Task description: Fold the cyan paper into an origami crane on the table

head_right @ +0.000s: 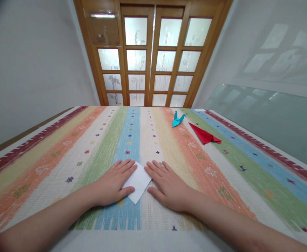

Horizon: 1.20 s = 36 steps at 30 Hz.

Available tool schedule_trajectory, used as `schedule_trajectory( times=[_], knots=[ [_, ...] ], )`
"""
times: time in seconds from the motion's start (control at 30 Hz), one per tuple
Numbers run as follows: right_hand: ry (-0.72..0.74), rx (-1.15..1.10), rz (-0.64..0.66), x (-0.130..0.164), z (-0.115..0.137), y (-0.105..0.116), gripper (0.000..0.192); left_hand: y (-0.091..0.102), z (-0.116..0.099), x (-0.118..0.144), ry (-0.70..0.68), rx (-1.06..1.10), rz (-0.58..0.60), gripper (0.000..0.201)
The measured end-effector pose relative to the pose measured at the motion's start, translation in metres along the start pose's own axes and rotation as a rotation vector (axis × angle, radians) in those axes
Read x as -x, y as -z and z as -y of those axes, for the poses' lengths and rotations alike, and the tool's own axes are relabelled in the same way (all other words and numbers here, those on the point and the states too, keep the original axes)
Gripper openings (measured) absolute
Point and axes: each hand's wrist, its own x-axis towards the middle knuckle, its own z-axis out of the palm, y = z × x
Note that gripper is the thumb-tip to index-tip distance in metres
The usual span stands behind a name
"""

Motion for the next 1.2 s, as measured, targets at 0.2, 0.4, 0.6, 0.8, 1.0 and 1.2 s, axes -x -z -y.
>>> schedule_trajectory(
  times=[0.2,0.4,0.6,0.8,1.0,1.2],
  knots=[
    [-0.017,-0.005,0.005,0.021,-0.026,0.0,0.064,0.002,-0.001,0.001,-0.008,0.001,-0.008,0.079],
    [-0.143,-0.107,-0.053,0.01,-0.051,0.009,0.056,0.001,0.0,0.001,-0.006,0.003,-0.003,0.094],
    [-0.101,-0.068,-0.131,-0.029,-0.011,0.012,0.062,-0.001,-0.002,-0.001,0.001,-0.021,0.015,0.097],
    [0.012,-0.072,-0.047,-0.044,0.013,0.0,0.06,0.002,-0.008,0.003,0.039,-0.056,0.034,0.084],
    [0.022,-0.011,-0.021,-0.038,0.009,0.001,0.058,0.004,-0.015,0.014,0.066,-0.116,-0.033,0.073],
    [0.025,0.023,-0.034,-0.031,0.01,0.003,0.058,0.013,-0.03,0.015,0.156,-0.19,-0.002,0.06]
  ],
)
